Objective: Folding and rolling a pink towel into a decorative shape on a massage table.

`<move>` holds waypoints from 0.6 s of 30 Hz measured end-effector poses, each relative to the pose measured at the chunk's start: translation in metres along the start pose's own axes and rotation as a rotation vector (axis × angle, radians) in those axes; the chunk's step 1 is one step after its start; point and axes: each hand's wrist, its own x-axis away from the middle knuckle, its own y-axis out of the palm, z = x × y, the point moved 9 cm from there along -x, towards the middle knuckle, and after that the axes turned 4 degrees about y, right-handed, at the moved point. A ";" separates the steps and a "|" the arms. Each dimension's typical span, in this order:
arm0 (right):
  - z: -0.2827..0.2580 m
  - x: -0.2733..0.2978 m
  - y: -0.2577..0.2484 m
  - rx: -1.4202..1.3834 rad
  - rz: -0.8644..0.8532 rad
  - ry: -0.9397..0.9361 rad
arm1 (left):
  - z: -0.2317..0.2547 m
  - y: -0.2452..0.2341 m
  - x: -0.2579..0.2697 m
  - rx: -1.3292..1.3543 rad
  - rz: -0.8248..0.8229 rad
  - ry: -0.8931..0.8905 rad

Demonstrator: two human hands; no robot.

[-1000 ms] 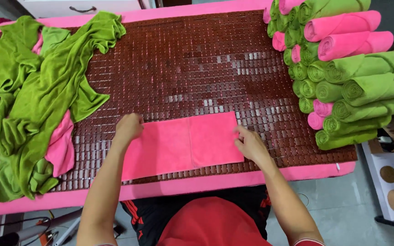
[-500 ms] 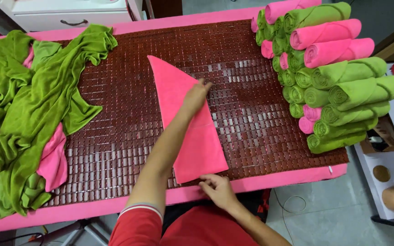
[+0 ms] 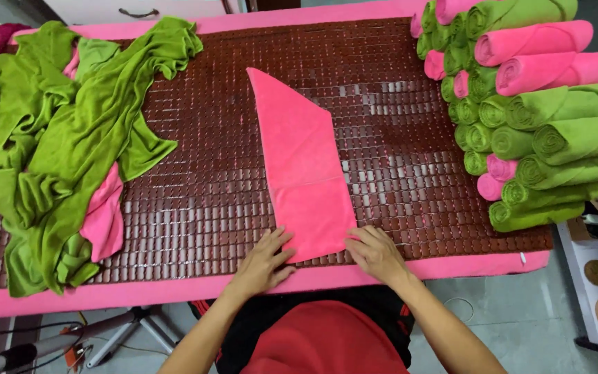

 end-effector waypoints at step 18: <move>-0.010 0.002 -0.019 -0.077 0.041 0.005 | -0.002 -0.015 0.029 0.035 0.208 -0.013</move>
